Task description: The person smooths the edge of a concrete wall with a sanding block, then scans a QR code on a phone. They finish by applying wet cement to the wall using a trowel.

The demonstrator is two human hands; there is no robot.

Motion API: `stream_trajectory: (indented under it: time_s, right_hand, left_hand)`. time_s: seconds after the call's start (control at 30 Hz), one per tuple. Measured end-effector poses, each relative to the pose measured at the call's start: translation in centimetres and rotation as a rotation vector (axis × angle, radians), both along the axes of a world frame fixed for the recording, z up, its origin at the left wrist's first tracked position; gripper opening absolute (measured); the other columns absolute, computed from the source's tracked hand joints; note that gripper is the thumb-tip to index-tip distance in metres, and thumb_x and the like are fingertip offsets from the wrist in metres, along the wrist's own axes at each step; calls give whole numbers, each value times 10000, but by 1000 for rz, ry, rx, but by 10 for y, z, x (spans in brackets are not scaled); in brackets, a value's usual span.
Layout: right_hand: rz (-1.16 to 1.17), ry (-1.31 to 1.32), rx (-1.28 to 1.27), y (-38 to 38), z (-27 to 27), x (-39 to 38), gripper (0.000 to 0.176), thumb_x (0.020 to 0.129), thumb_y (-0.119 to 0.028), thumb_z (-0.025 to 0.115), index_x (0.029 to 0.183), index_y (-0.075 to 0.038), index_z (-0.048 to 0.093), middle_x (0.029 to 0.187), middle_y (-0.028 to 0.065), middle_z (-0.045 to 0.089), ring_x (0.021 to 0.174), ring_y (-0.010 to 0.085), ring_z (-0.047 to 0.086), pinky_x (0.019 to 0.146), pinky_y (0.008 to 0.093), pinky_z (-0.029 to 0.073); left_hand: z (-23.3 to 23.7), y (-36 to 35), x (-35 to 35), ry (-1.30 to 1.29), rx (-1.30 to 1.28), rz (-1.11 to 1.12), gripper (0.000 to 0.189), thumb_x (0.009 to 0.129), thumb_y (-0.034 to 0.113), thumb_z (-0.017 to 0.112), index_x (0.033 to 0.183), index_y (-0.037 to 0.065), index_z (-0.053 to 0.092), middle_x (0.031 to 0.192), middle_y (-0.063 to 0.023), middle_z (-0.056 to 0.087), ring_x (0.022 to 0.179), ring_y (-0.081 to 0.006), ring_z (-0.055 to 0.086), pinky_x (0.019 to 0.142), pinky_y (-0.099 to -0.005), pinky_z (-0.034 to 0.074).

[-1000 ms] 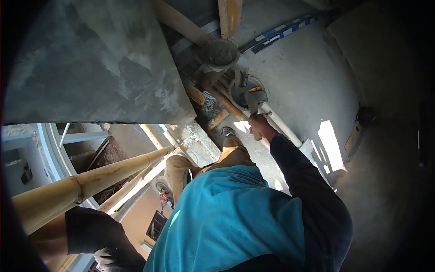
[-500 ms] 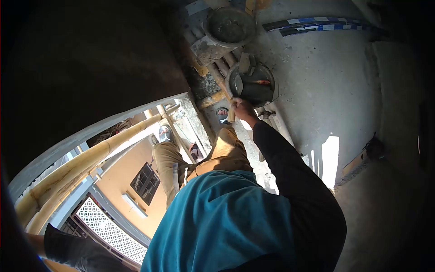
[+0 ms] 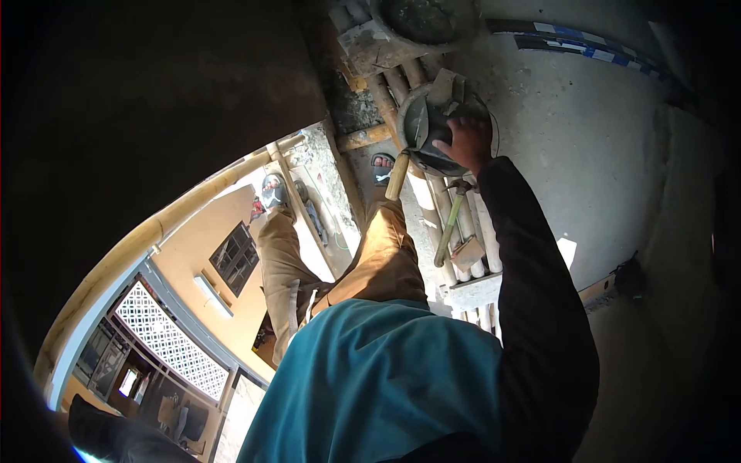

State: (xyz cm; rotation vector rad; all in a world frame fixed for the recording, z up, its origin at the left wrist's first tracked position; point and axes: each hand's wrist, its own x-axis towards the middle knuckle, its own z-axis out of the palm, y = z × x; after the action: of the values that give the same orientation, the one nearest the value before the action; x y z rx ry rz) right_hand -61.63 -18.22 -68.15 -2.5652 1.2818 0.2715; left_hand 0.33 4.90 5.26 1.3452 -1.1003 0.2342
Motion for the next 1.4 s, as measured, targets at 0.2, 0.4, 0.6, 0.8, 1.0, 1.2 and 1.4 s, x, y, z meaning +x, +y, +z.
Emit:
stream_trajectory:
  time_s: [0.2,0.4,0.6,0.8,1.0,1.2,1.4]
  right_hand:
    - [91,143,-16,10,24,-6,557,614,-402,817,1074,-136,649,1041,105,655,1001,284,614,877,442,433]
    - [192,322,219,-10,-3,-10,399,599,-319,797,926,-100,730,838,109,702,836,306,679,765,426,522]
    - [84,676,-252,29,-38,28,318,647,-312,762,869,-85,735,930,150,718,893,320,689,818,440,529]
    - [131,400,234,-4,28,6,587,624,-364,768,1110,-52,664,1028,162,695,1007,353,658,834,447,524]
    - [-230,147,388,-6,137,-25,987,586,-429,805,1415,-78,403,1249,178,595,1075,366,607,919,446,491]
    - [-223,-544,313,40,180,-12,866,665,-271,850,1374,-21,421,1270,174,574,1156,298,574,980,403,463]
    - [-199,-1232,749,86,263,72,951,745,-289,838,1435,35,270,1323,150,498,1211,242,519,1033,376,423]
  left_hand:
    - [4,13,3,-12,-41,31,368,891,380,613,960,21,566,761,-136,614,625,-260,625,558,-377,552]
    - [2,19,4,-23,-52,65,348,900,353,605,943,11,563,752,-147,614,619,-263,624,556,-374,556]
    - [-6,22,1,-52,-65,87,329,909,327,596,925,0,560,743,-157,614,613,-266,623,553,-371,560]
    - [-15,47,-6,-67,-100,87,313,917,301,587,907,-10,558,733,-168,614,608,-269,622,551,-367,564]
    - [-64,66,-29,-135,-218,91,299,926,275,579,890,-21,555,724,-178,613,602,-272,621,548,-364,567]
    - [-275,40,-144,-513,-589,260,241,954,214,509,984,-24,513,732,-188,622,700,-342,668,678,-389,596]
    - [-430,-2,-314,574,577,-607,643,900,268,678,1412,9,388,1238,-163,556,1108,-232,565,974,-369,445]
